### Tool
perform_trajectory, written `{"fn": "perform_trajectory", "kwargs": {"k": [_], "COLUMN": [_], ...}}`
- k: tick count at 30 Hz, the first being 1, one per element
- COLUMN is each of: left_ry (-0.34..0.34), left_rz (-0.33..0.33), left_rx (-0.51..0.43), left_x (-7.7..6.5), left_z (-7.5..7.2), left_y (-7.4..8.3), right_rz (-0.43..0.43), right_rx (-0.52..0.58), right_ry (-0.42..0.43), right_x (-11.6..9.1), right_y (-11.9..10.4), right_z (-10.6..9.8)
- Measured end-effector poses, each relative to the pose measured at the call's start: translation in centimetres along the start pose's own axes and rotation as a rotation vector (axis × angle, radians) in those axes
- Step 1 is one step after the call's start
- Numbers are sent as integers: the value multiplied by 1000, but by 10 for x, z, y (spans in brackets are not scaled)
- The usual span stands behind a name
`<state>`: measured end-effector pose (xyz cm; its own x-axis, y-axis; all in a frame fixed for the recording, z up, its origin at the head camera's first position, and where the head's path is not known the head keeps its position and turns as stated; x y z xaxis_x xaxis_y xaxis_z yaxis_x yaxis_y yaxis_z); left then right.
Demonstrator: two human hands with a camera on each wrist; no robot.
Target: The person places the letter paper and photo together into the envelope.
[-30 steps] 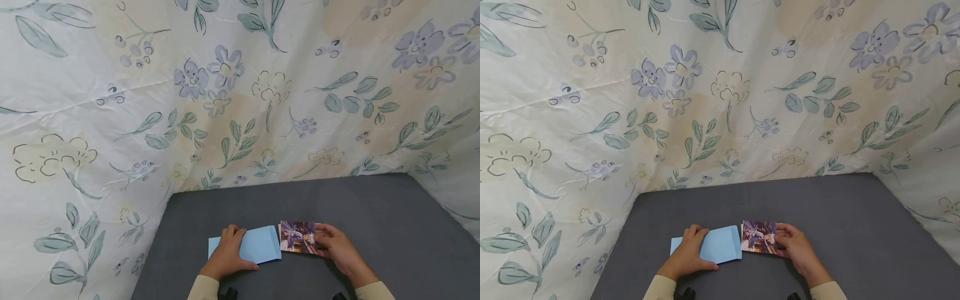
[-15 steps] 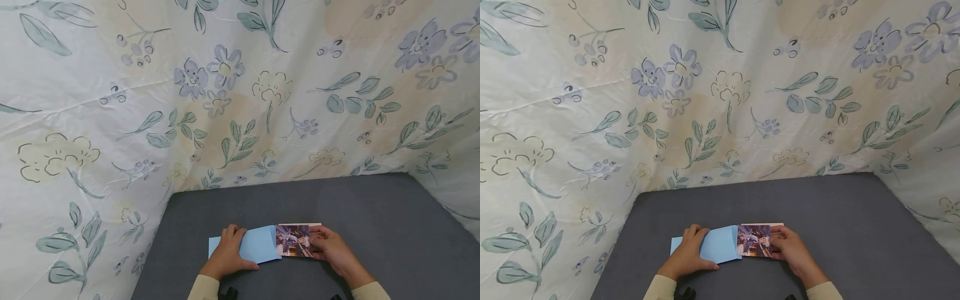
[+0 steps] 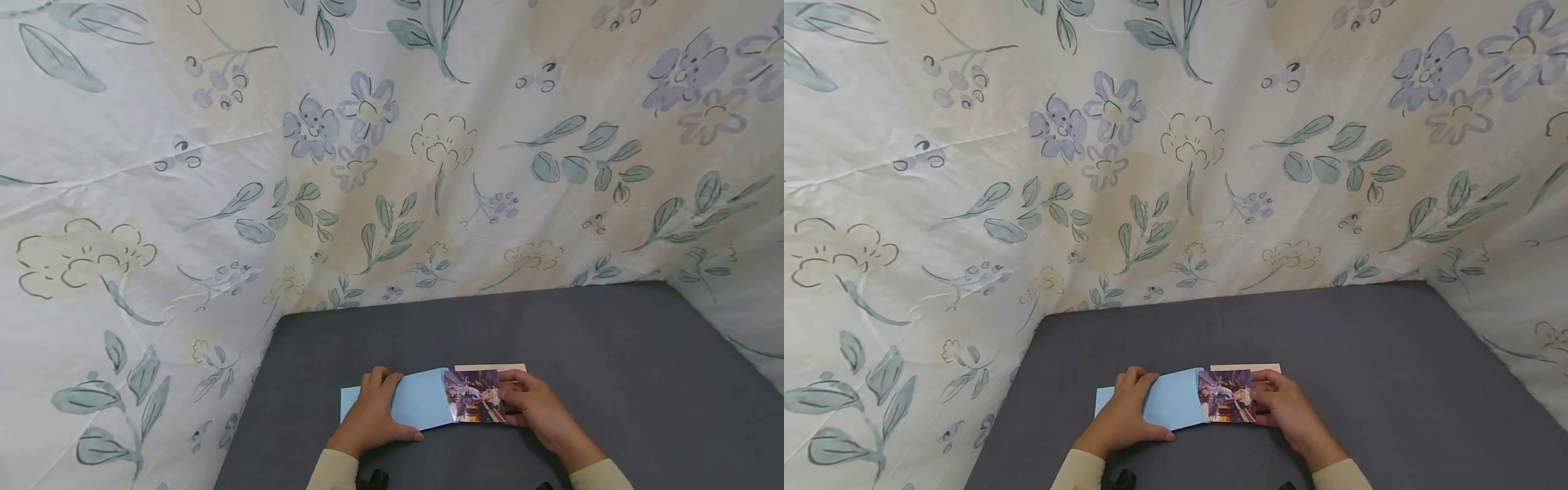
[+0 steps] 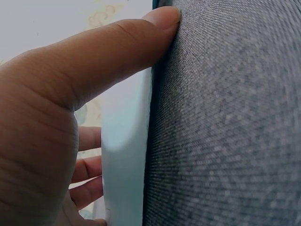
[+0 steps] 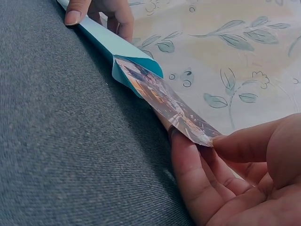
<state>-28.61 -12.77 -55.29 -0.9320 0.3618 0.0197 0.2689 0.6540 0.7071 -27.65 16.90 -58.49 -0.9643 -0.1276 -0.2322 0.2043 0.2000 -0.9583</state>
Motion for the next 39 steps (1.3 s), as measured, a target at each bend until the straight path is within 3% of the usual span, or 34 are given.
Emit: {"fn": "perform_trajectory", "kwargs": {"k": [18, 39], "left_ry": [11, 13], "left_rz": [-15, -20], "left_rx": [5, 24], "left_x": [2, 3], "left_z": [-1, 5], "left_y": [-1, -5], "right_rz": [-22, 2], "right_rx": [-6, -24], "right_ry": [-50, -43], "right_x": [4, 7], "right_y": [-1, -1], "right_z": [9, 23]}}
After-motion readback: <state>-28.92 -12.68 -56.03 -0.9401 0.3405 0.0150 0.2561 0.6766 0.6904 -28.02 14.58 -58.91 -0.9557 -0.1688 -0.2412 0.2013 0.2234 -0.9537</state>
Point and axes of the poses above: each hand's wrist, its own x-axis towards the middle knuckle, its own z-axis out of the palm, y = z × x, the point moved 10 cm from there along x, towards the middle knuckle, and after that the axes turned 14 degrees about -x, right-handed, at the moved point
